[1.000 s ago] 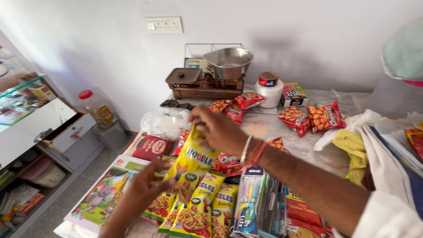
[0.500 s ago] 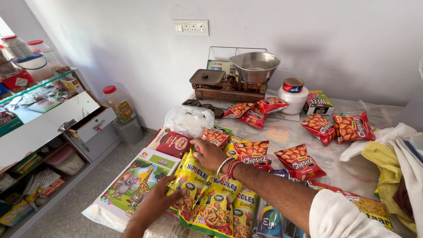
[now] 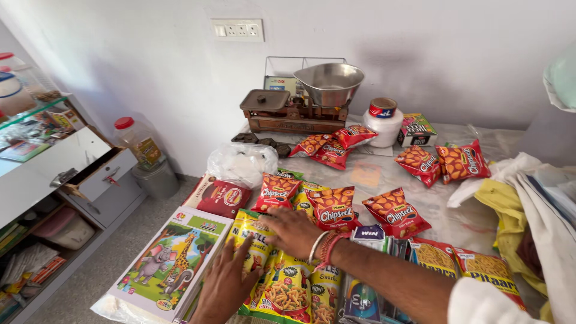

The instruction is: The person arranges multiple snack packets on a table, then opens a jar of candies and transfers some candies into a small container. The person handles chips, noodles, and candies throughout the clip.

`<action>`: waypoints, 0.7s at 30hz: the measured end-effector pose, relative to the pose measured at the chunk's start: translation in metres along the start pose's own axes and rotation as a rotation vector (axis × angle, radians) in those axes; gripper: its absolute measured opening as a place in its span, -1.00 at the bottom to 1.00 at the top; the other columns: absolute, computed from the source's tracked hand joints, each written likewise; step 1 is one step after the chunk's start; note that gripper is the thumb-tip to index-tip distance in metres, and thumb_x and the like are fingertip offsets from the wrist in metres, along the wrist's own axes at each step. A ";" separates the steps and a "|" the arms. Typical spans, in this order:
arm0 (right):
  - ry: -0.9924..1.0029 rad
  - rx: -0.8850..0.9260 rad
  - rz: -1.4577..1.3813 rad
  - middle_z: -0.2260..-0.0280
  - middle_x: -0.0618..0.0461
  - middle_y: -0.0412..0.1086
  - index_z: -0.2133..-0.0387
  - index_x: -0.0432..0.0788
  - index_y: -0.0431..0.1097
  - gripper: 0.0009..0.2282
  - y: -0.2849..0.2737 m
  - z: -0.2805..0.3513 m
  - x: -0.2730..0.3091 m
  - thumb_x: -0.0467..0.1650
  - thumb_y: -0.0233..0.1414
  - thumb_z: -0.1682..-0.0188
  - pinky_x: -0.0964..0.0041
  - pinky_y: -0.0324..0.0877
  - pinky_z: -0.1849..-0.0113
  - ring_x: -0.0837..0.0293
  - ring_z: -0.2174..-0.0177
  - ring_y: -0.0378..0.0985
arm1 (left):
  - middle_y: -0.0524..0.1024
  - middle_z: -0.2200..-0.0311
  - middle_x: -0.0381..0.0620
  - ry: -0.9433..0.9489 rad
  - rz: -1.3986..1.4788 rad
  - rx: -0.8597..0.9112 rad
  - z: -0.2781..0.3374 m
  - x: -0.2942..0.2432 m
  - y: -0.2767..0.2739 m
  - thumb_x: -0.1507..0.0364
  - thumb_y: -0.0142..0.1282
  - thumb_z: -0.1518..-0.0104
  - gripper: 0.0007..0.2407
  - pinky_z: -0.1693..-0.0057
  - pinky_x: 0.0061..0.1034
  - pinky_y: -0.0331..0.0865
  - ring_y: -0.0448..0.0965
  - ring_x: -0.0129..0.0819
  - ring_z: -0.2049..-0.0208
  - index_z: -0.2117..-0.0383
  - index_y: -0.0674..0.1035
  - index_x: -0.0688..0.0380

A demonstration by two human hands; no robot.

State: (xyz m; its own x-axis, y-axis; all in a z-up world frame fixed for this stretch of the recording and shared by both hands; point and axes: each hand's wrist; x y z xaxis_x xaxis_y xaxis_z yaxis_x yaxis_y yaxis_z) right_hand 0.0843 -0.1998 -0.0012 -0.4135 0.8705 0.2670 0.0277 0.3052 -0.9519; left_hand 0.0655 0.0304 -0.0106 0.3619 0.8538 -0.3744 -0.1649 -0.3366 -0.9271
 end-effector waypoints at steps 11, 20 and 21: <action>0.096 0.121 0.099 -0.31 -0.33 0.00 -0.28 -0.13 0.11 -0.33 -0.030 0.059 -0.012 -0.09 0.13 0.04 -0.22 0.02 -0.20 -0.29 -0.28 0.03 | -0.03 -0.42 0.23 0.412 -0.099 -0.202 0.001 -0.042 0.011 -0.02 0.08 -0.07 -0.34 -0.32 0.30 -0.21 -0.09 0.16 -0.42 -0.31 0.29 -0.05; 0.104 -0.110 -0.072 -0.16 -0.20 0.29 -0.20 -0.21 0.24 -0.36 -0.056 0.079 -0.033 -0.09 0.13 0.07 -0.02 0.21 -0.17 -0.14 -0.19 0.31 | -0.06 -0.42 0.17 0.330 -0.194 -0.094 -0.011 -0.054 -0.005 -0.06 0.04 -0.06 -0.31 -0.30 0.20 -0.24 -0.13 0.10 -0.44 -0.35 0.23 -0.15; 0.116 -0.172 -0.092 -0.15 -0.20 0.31 -0.19 -0.22 0.25 -0.37 -0.064 0.084 -0.045 -0.09 0.14 0.08 0.02 0.24 -0.15 -0.13 -0.18 0.33 | -0.04 -0.42 0.18 0.371 -0.145 -0.117 -0.013 -0.057 -0.005 -0.04 0.05 -0.08 -0.31 -0.31 0.17 -0.23 -0.12 0.11 -0.44 -0.35 0.24 -0.10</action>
State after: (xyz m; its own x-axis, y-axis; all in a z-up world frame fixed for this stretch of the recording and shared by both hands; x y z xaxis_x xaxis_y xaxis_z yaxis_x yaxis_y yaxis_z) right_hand 0.0245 -0.2906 0.0351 -0.3140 0.8717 0.3762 0.1534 0.4376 -0.8860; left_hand 0.0573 -0.0214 0.0154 0.6833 0.7019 -0.2010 0.0101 -0.2843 -0.9587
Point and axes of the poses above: each hand's wrist, its own z-axis away from the middle knuckle, its own y-axis out of the palm, x = y × z
